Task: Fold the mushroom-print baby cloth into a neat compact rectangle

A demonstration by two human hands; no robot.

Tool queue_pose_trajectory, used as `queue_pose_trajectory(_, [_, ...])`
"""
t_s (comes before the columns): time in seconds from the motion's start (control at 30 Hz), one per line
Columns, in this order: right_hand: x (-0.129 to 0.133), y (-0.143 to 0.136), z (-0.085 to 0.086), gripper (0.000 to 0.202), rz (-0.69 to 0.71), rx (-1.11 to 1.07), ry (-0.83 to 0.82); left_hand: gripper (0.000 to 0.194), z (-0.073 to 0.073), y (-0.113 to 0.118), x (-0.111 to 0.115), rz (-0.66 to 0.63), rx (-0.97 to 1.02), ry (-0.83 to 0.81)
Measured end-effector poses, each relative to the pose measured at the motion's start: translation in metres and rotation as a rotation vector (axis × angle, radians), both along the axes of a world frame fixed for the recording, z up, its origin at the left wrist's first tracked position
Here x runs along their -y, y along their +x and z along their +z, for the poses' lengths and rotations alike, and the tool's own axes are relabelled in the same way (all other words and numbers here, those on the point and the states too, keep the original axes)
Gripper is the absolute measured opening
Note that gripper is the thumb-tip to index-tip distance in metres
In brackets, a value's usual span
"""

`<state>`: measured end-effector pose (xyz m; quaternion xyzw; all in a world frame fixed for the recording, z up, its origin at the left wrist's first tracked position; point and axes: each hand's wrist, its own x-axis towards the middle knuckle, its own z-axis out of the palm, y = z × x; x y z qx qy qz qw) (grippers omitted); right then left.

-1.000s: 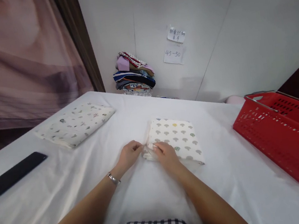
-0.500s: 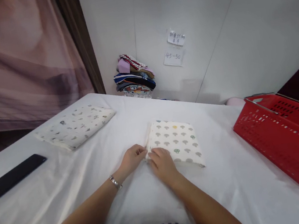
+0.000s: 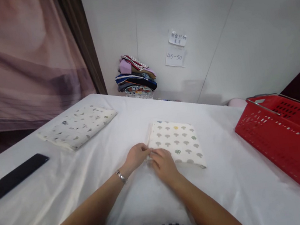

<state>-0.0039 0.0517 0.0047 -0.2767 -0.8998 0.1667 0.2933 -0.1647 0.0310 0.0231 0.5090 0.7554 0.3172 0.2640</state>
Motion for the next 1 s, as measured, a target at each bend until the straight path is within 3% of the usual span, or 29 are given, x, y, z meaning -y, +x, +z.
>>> queue_pose_trajectory(0.27, [-0.001, 0.0, -0.005, 0.029, 0.017, -0.09, 0.008, 0.024, -0.004, -0.01, -0.002, -0.033, 0.133, 0.035])
queue_pose_trajectory(0.43, [0.0, -0.002, -0.002, 0.026, 0.034, -0.082, 0.022, 0.036, -0.009, -0.01, 0.007, -0.068, 0.099, 0.052])
queue_pose_trajectory(0.7, [0.002, -0.002, 0.0, 0.025, 0.035, -0.022, 0.035, 0.027, -0.012, -0.013, 0.013, -0.142, 0.06, -0.024])
queue_pose_trajectory(0.87, [-0.003, 0.006, 0.01, 0.026, 0.057, -0.011, -0.133, 0.027, -0.005, -0.015, 0.012, -0.152, 0.009, -0.066])
queue_pose_trajectory(1.0, [-0.023, 0.018, 0.022, 0.03, -0.011, -0.039, -0.196, 0.022, 0.011, -0.015, 0.001, -0.104, -0.091, -0.021])
